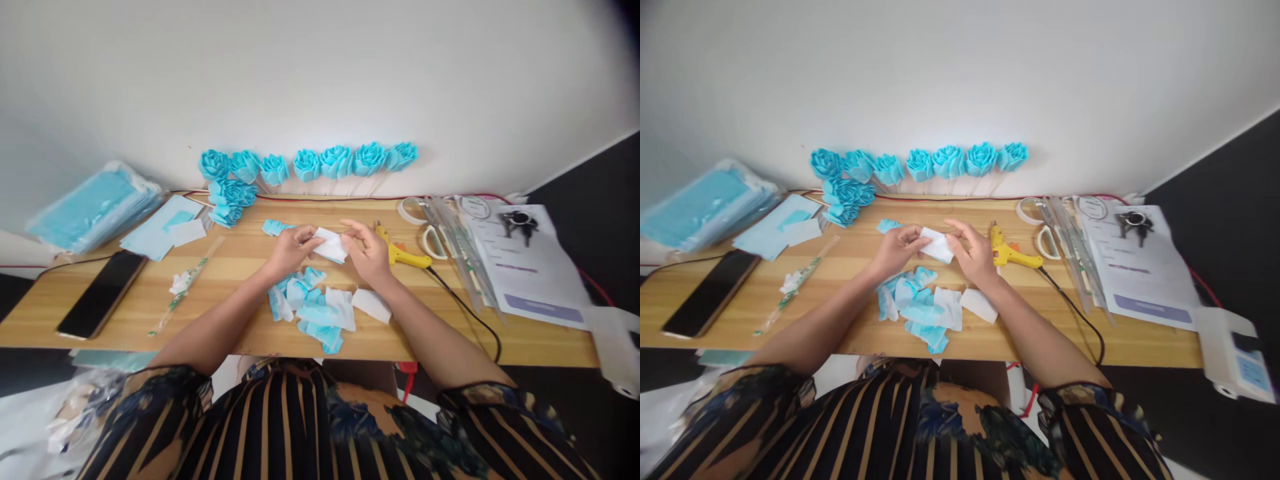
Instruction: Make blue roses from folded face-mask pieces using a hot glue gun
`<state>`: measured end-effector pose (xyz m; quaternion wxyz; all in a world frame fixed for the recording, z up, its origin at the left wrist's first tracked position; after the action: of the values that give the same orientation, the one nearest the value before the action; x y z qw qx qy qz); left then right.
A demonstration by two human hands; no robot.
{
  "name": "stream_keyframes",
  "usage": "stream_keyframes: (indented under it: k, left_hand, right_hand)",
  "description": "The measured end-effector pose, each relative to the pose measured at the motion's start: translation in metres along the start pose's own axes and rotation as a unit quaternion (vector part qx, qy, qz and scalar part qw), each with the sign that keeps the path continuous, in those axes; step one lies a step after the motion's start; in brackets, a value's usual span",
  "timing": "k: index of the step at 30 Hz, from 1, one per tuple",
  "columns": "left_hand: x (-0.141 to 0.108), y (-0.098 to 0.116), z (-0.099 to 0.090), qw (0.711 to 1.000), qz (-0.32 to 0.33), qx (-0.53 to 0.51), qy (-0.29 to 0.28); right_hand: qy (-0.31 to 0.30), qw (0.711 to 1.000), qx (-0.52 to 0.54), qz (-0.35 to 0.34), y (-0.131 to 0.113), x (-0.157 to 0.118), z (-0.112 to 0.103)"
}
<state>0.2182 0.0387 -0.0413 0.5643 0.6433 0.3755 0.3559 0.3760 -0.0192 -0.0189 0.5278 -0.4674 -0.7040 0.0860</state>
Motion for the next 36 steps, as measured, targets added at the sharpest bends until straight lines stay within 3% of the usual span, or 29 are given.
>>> stream_keyframes:
  k: [2,4,8,10,14,16,17,20,23,27,32,36]
  left_hand:
    - [-0.001,0.015,-0.015,0.999,0.018,0.022,0.023]
    - [-0.006,0.037,-0.043,0.996,0.041,0.042,0.070]
    - [-0.031,0.072,-0.115,0.968,0.063,0.171,0.172]
    - [-0.044,0.069,-0.156,0.952,0.048,0.217,0.210]
    - [-0.067,0.033,-0.236,0.899,-0.039,0.326,0.291]
    - [-0.076,0.018,-0.263,0.869,-0.069,0.372,0.318]
    - [-0.080,0.018,-0.269,0.848,-0.051,0.415,0.325]
    - [-0.091,0.039,-0.259,0.800,0.058,0.487,0.345]
    - [-0.091,0.061,-0.220,0.803,0.139,0.507,0.281]
    - [-0.085,0.073,-0.162,0.799,0.175,0.535,0.211]
    - [-0.085,0.069,-0.096,0.826,0.217,0.500,0.145]
    - [-0.084,0.062,-0.055,0.848,0.212,0.482,0.059]
  right_hand:
    - [0.017,1.000,0.001,0.004,0.003,0.000,-0.003]
    - [0.028,1.000,0.001,0.007,0.005,0.001,-0.006]
    - [0.024,1.000,-0.003,0.006,0.003,0.002,-0.008]
    - [0.015,1.000,-0.010,0.007,0.001,0.004,-0.008]
    - [-0.003,1.000,-0.016,0.005,0.000,0.006,-0.009]
    - [-0.010,1.000,-0.006,0.006,0.003,0.007,-0.009]
    - [-0.012,1.000,0.001,0.007,0.005,0.007,-0.009]
    - [-0.009,1.000,0.011,0.007,0.008,0.011,-0.012]
    - [-0.033,0.999,-0.014,-0.003,-0.001,0.022,-0.020]
    - [-0.199,0.970,-0.130,-0.054,-0.031,0.025,-0.023]
    - [-0.382,0.878,-0.268,-0.109,-0.059,-0.029,-0.029]
    - [-0.398,0.856,-0.313,-0.102,-0.058,-0.076,-0.029]
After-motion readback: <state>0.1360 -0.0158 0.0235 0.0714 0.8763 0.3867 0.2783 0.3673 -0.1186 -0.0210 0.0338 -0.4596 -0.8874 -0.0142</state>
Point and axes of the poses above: each hand's wrist, its own x-axis towards the middle knuckle, its own z-axis out of the palm, y = z × x, the point moved 8 cm from there along x, towards the middle knuckle, and after that the axes turned 8 degrees about -z, right-handed, at the moved point
